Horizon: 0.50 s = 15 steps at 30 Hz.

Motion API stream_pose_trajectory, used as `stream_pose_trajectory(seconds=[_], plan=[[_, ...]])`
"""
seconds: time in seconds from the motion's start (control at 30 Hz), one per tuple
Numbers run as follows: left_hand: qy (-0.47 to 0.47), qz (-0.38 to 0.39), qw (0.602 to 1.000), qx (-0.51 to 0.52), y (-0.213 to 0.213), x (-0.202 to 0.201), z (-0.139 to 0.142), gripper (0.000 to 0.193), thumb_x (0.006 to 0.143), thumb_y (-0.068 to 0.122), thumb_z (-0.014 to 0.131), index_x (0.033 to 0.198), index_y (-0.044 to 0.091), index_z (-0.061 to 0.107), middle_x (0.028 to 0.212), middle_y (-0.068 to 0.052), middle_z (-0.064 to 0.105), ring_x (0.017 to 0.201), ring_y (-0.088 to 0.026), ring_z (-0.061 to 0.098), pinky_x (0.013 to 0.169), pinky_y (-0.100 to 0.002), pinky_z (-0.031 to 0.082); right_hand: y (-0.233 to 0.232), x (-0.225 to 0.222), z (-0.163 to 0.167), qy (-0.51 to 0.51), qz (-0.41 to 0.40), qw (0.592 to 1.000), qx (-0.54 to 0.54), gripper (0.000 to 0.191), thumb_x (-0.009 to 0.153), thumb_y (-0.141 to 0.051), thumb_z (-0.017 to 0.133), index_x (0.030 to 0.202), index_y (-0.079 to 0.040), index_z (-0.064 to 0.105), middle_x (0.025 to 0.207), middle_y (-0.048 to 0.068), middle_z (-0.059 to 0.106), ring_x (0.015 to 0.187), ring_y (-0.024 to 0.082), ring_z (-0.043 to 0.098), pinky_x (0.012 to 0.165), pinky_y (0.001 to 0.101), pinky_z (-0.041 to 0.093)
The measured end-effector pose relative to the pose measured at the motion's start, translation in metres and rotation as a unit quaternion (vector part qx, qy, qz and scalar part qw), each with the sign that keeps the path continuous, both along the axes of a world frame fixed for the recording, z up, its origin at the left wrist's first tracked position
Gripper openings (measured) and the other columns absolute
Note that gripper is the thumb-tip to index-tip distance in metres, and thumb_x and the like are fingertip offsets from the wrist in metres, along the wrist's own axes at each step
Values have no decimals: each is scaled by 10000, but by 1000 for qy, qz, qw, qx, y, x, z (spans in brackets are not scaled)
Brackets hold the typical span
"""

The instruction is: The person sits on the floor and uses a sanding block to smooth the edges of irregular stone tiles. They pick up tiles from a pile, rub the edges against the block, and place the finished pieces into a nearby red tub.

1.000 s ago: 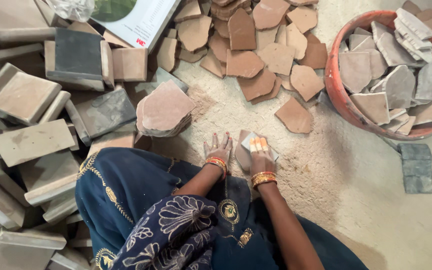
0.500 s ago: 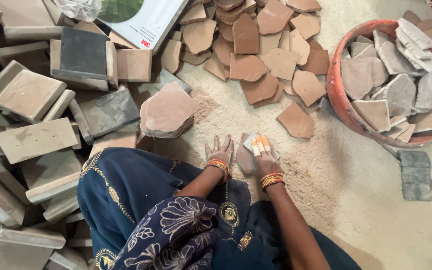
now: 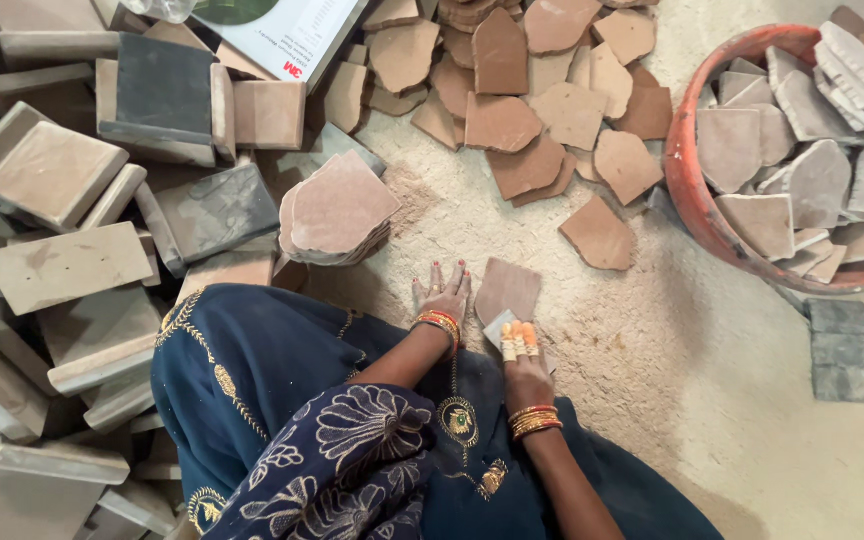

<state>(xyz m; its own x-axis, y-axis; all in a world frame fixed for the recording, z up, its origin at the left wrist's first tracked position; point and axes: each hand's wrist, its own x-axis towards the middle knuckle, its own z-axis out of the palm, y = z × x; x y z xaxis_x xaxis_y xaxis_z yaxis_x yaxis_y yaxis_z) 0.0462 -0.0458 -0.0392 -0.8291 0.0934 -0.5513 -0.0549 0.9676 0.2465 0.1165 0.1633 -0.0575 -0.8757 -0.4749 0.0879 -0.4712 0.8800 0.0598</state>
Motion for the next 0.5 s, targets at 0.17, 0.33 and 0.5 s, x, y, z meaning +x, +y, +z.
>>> stream_pose_trajectory(seconds=[0.17,0.33,0.5], plan=[[7,6,1000,9,-1,0,1,1459,577,439,977,1653,184,25,1732,-14,-146,1569,-451,-69,1167,-758,115,-3,-49,1,-8,-52,998,-20,487,982,-118,506,1465,-59,535,1494,141,549,1417,313,482,1125,462,442],[2,5,1000,8,-4,-1,1,1531,508,462,1001,1651,201,17,1733,6,-145,1580,-438,-71,1186,-742,107,-21,-92,20,-82,-96,991,33,465,975,-127,497,1426,-38,565,1497,173,552,1437,360,462,1188,443,384],[5,4,1000,7,-2,-1,-7,1546,499,458,1006,1656,198,15,1733,9,-154,1578,-442,-80,1175,-750,96,-27,-49,16,2,-46,997,69,597,886,-118,534,1466,23,526,1473,177,536,1442,315,449,1132,467,414]])
